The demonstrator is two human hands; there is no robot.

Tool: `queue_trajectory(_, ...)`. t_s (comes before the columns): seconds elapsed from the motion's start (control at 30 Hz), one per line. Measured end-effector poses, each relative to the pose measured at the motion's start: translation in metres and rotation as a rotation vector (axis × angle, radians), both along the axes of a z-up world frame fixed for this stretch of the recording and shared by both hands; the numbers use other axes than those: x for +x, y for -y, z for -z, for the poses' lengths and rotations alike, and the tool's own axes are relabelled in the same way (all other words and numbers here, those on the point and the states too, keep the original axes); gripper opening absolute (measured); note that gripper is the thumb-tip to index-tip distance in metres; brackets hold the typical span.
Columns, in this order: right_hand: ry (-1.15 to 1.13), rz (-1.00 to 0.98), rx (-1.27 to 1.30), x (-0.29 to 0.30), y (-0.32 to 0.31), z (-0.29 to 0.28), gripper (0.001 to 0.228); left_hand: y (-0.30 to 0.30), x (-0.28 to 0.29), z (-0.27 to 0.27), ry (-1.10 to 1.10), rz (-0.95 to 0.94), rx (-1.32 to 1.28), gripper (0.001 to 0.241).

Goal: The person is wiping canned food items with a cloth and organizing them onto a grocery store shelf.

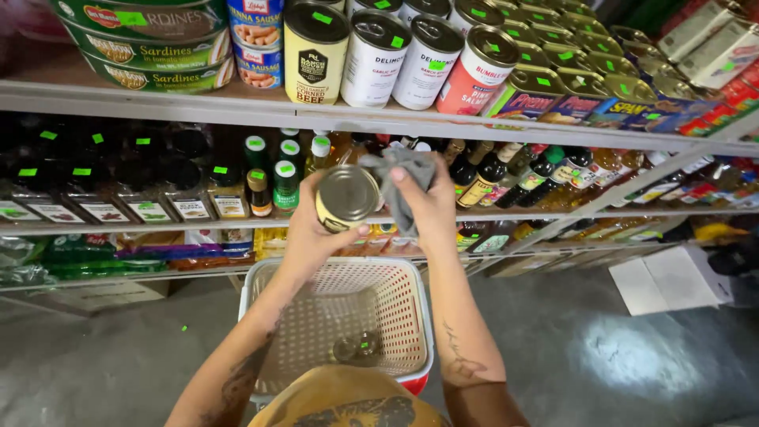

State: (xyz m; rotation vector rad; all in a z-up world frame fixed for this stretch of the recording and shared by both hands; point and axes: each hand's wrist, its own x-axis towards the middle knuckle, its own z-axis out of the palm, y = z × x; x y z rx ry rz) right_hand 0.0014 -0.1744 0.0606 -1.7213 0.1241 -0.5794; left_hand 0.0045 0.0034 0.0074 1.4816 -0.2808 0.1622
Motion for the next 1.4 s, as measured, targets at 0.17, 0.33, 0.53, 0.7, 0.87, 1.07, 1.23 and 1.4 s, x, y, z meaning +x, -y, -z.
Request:
queue_trajectory(0.17,0.301,-0.24,-0.491,0.002,-0.013,-0.012,0.023,0.004,0.01,0.004,0.308,-0.142,0.46,0.107)
queue_trajectory(0.33,0.353,-0.443,-0.605,-0.005,0.013,0.001,0.028,-0.002,0.015,0.017,0.485,-0.281,0.501,0.097)
queue_trajectory(0.53,0.339,-0.406,-0.531,0.016,0.002,0.004,0.027,0.014,0.004,-0.003,0.269,-0.215,0.484,0.098)
queue_trajectory(0.7,-0.053,-0.251,-0.006,-0.001,0.004,-0.009,0.022,0.01,-0.006,-0.025,-0.195,-0.08,0.128,0.116)
queue_trajectory(0.87,0.398,-0.324,-0.541,-0.012,-0.043,0.038,0.063,0.021,-0.022,-0.047,-0.298,-0.008,-0.308,0.071)
queue_trajectory(1.07,-0.342,0.039,0.152,0.024,-0.035,0.021,0.078,0.027,-0.015,-0.027,-0.31,0.032,-0.364,0.08)
queue_trajectory(1.23,0.426,-0.048,-0.731,-0.027,-0.07,0.017,0.063,0.03,0.023,0.078,-0.167,0.189,-0.657,0.067)
queue_trajectory(1.4,0.317,-0.176,-0.138,-0.021,-0.066,0.03,0.056,0.019,0.01,0.009,-0.24,-0.036,-0.523,0.045)
